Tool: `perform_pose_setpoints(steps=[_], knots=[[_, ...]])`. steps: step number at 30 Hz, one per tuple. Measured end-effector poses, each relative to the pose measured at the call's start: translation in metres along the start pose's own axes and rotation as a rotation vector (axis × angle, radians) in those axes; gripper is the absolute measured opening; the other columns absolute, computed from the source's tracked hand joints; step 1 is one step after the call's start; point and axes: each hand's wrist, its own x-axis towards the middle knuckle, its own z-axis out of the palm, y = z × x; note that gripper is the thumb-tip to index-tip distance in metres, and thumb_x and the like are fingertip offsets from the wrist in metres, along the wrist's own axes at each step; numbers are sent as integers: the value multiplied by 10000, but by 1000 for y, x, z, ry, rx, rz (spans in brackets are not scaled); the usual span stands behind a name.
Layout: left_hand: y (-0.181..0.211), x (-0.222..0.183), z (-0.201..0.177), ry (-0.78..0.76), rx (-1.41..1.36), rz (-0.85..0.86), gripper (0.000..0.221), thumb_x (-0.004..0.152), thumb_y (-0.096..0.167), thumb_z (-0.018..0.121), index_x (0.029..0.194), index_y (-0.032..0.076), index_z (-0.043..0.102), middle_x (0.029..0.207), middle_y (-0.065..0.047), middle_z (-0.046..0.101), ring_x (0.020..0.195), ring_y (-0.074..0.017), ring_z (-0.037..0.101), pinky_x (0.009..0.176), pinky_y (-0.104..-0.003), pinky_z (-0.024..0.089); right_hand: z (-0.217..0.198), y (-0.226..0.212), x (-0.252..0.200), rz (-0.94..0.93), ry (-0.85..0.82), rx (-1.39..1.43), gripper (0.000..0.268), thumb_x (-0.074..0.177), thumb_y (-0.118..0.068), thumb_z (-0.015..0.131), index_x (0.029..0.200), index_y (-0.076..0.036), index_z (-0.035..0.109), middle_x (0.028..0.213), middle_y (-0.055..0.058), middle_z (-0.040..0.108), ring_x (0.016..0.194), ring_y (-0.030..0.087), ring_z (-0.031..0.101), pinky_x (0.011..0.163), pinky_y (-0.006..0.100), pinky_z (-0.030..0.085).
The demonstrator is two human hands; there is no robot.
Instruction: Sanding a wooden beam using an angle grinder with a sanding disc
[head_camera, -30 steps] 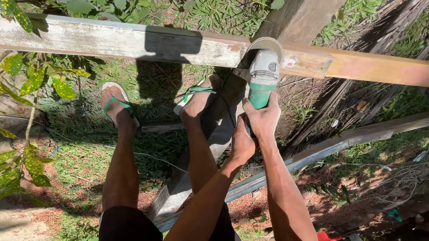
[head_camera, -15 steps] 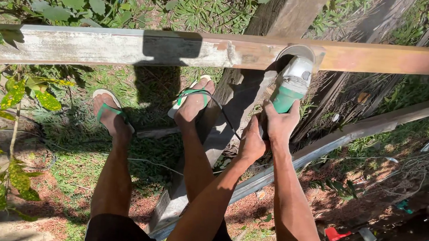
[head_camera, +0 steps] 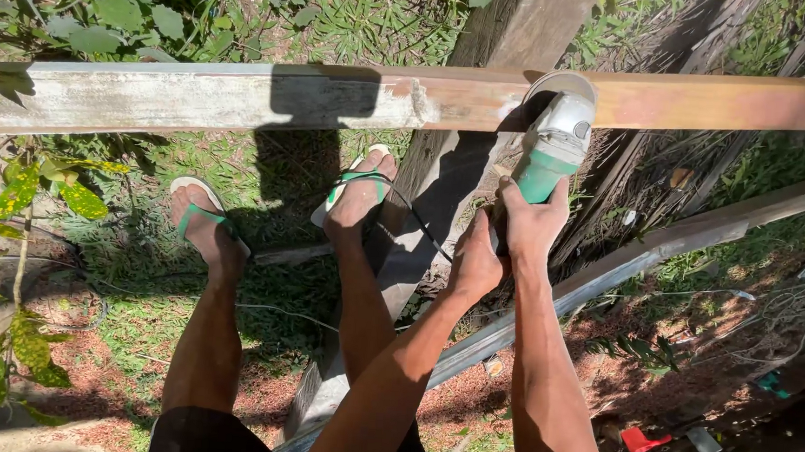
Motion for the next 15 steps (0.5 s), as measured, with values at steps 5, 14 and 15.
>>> perform_pose_setpoints(steps=[5,14,15], knots=[[-49,1,30,73,66,84,562,830,-24,649,1355,-97,462,1247,-325,605,1222,-461,594,1062,-543,477,7,18,-4,34,-12,-61,497,716,-245,904,1100,-125,612,861,87,671,772,187,635,664,387,519],[-150,11,54,320,-64,163,696,842,92,790,1427,-48,440,1253,-328,606,1154,-486,600,1021,-542,494,17,7,-21,-45,-142,-79,513,621,-218,869,1054,-86,629,820,212,649,812,370,703,728,496,528],[-124,9,48,266,-84,161,655,844,112,794,1401,8,466,1210,-238,622,1131,-376,621,1003,-483,504,10,12,-17,-24,-103,-48,503,633,-210,877,1054,-91,630,815,170,648,792,297,667,723,473,528]])
